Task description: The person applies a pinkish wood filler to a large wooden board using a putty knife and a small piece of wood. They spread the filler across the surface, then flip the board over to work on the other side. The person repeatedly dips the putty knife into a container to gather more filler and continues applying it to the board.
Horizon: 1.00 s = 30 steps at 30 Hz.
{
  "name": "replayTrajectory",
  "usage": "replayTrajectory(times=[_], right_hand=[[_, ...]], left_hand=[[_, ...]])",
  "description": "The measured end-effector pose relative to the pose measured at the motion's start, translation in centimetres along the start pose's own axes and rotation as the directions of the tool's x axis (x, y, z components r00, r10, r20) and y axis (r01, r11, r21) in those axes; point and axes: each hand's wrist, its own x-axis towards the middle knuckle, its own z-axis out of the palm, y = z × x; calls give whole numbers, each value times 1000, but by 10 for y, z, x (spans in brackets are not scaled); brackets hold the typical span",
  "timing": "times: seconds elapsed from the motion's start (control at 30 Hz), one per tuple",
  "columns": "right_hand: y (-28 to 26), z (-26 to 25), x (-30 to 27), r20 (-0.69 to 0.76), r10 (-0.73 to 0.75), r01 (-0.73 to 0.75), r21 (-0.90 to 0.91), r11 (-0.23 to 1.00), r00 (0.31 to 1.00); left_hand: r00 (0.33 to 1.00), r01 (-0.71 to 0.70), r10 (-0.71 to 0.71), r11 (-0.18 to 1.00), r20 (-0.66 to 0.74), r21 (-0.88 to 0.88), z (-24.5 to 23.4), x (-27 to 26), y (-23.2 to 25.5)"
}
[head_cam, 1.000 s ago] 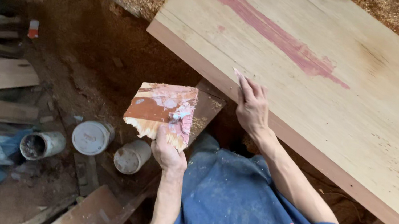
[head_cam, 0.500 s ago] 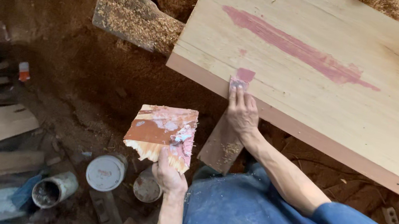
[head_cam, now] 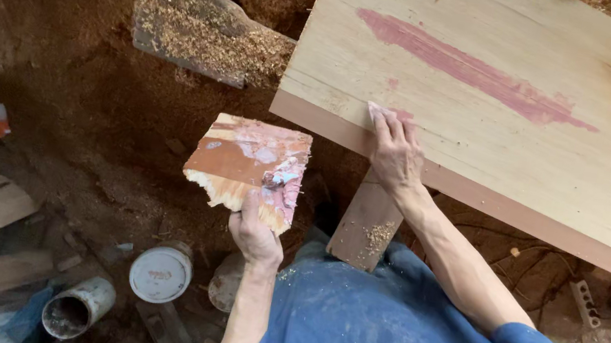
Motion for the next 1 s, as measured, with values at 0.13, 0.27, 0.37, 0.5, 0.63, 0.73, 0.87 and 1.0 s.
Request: replayTrajectory(times=[0.13, 0.27, 0.37, 0.5, 0.63, 0.73, 0.87, 1.0], right_hand=[[-9, 14, 8, -11, -77, 76, -71, 995, 997], [-15, 18, 16, -13, -37, 37, -21, 999, 999], [-25, 19, 20, -56, -87, 82, -84, 993, 995], [-38, 25, 32, -64, -112, 109, -53, 993, 992], [-49, 37, 40, -26, -152, 149, -95, 984, 988], [-59, 44, 50, -31, -109, 108, -39, 993, 993], [-67, 48, 55, -40, -165, 162, -86, 983, 985], [-79, 55, 73, -40, -158, 159, 24, 987, 987]], left_hand=[[1000, 4, -4, 1000, 23, -2, 1, 2, 4], [999, 27, -28, 999, 25, 28, -8, 5, 3], [999, 42, -42, 999, -7, 19, -14, 9, 2], [1000, -16, 17, 998, -14, 67, -14, 18, 5], [999, -6, 7, 1000, -44, 26, -12, 19, 7], [998, -11, 10, 1000, -54, -5, -11, 22, 11], [998, -54, 55, 998, -40, 26, -14, 24, 12], [997, -21, 21, 1000, -69, -6, -20, 27, 19]])
